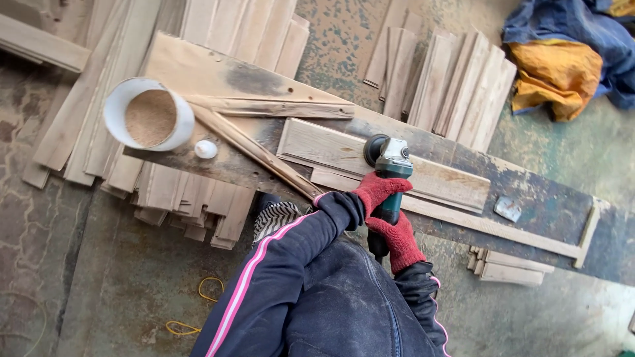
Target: Sanding the surface of wooden planks using a power sander.
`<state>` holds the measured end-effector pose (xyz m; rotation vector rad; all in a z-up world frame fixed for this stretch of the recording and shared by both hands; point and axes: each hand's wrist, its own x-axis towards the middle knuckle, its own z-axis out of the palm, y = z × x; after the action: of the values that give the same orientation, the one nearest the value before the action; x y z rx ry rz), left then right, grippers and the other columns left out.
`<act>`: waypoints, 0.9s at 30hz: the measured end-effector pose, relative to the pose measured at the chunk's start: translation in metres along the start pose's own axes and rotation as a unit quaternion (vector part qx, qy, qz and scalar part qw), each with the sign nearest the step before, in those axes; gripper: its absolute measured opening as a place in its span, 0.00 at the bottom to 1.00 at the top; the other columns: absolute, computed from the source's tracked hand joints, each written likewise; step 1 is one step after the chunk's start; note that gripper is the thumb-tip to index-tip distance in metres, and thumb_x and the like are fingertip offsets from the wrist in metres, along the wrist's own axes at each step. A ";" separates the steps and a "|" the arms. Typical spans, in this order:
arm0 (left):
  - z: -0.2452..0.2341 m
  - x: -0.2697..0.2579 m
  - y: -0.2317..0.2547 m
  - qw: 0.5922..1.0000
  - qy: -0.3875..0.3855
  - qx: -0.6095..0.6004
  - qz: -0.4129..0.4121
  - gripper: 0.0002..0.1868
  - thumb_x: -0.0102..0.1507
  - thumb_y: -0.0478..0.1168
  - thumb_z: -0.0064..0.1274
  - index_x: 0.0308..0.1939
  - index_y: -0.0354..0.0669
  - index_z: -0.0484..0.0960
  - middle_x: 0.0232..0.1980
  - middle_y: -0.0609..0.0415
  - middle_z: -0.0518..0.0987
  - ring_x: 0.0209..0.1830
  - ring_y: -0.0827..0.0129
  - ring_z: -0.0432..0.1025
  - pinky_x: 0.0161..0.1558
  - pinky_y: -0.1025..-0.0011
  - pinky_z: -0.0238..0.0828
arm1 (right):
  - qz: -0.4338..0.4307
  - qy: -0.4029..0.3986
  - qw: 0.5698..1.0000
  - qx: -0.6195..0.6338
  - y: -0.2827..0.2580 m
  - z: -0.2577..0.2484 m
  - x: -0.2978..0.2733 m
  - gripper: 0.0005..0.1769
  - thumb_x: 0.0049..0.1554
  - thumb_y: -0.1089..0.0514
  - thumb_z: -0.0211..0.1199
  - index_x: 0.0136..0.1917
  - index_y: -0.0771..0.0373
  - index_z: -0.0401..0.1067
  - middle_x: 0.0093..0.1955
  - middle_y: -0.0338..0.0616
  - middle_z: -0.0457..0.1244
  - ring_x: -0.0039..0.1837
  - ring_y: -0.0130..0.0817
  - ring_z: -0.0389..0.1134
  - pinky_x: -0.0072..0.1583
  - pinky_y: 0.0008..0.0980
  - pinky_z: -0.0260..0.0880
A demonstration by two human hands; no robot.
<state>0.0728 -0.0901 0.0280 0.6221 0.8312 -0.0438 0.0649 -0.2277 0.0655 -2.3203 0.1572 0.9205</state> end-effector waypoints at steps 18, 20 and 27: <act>-0.065 -0.001 0.022 0.996 0.059 -0.062 0.018 0.35 0.44 0.44 0.78 0.51 0.36 0.80 0.37 0.41 0.81 0.39 0.52 0.81 0.39 0.54 0.82 | -0.059 -0.095 0.994 0.021 -0.088 0.039 -0.046 0.30 0.43 0.36 0.79 0.45 0.61 0.76 0.39 0.52 0.64 0.47 0.43 0.66 0.55 0.42 0.66; -0.085 0.010 0.016 0.993 0.067 -0.091 0.031 0.35 0.44 0.43 0.78 0.51 0.37 0.80 0.36 0.41 0.81 0.36 0.50 0.81 0.37 0.53 0.84 | -0.069 -0.110 0.991 0.011 -0.092 0.048 -0.040 0.30 0.43 0.36 0.79 0.45 0.61 0.76 0.39 0.52 0.64 0.48 0.43 0.65 0.56 0.42 0.66; -0.130 -0.011 0.037 0.985 0.149 -0.070 0.049 0.39 0.43 0.52 0.81 0.52 0.41 0.83 0.40 0.43 0.82 0.44 0.54 0.80 0.46 0.54 0.79 | -0.103 -0.182 0.978 -0.019 -0.133 0.077 -0.062 0.30 0.41 0.38 0.79 0.45 0.60 0.75 0.40 0.50 0.63 0.49 0.43 0.65 0.55 0.38 0.65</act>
<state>-0.0128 0.0071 -0.0118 0.5423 1.0810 0.2013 0.0172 -0.0835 0.1316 -2.1099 -0.2505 1.2254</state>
